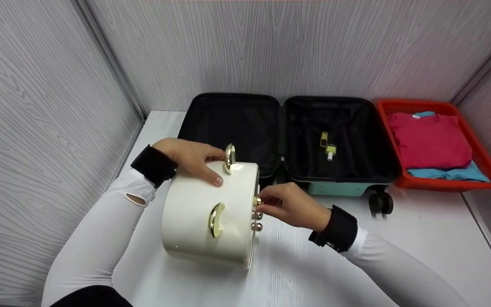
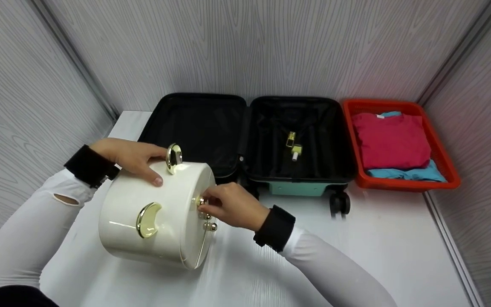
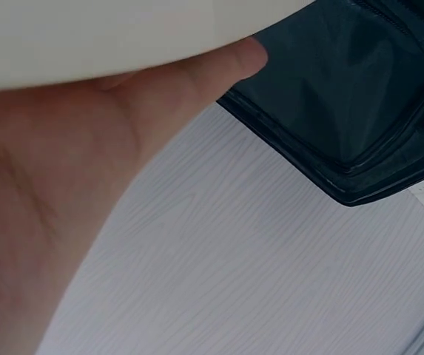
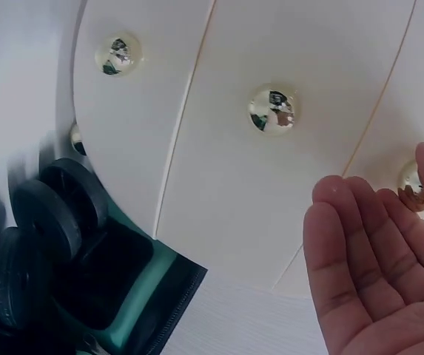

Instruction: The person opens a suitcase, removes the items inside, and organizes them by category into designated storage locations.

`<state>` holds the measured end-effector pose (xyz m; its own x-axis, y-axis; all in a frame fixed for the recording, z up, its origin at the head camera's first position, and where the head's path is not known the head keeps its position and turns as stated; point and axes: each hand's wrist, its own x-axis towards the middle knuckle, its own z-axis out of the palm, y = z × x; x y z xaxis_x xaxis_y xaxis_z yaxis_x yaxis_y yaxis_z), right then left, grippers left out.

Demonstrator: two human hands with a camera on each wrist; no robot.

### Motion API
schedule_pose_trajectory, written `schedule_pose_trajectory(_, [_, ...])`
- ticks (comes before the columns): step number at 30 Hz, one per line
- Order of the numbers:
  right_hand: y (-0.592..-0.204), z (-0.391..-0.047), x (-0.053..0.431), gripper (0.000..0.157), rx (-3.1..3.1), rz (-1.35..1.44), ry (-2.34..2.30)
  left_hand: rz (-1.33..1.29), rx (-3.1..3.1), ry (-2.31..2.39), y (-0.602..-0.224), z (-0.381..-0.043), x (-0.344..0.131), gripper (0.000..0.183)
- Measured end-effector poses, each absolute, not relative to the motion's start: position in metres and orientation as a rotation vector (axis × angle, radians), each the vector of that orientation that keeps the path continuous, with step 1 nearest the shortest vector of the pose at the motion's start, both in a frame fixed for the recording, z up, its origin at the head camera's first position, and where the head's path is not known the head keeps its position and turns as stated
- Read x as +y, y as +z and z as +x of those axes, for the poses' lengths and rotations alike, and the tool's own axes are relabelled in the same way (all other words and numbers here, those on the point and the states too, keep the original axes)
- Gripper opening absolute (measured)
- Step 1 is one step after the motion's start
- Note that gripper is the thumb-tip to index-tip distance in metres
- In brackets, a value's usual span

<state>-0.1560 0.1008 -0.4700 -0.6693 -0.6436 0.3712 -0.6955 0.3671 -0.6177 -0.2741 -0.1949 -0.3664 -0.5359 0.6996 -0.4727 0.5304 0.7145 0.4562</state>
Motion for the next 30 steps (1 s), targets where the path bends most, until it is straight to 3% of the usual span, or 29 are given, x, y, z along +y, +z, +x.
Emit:
schedule_pose_trajectory(9, [-0.499,-0.155,0.105,0.025,-2.553,1.175,1.163,0.923,2.282,0.345,-0.370,-0.270,-0.206,0.077])
schedule_pose_trajectory(18, [-0.520,-0.153,0.096,0.011,-2.537,1.171,1.269,1.007,2.351,0.525,-0.369,-0.237,-0.224,0.103])
schedule_pose_trajectory(30, [-0.526,-0.148,0.096,0.011,-2.513,1.140,1.295,0.963,2.368,0.488,-0.364,-0.238,-0.213,0.102])
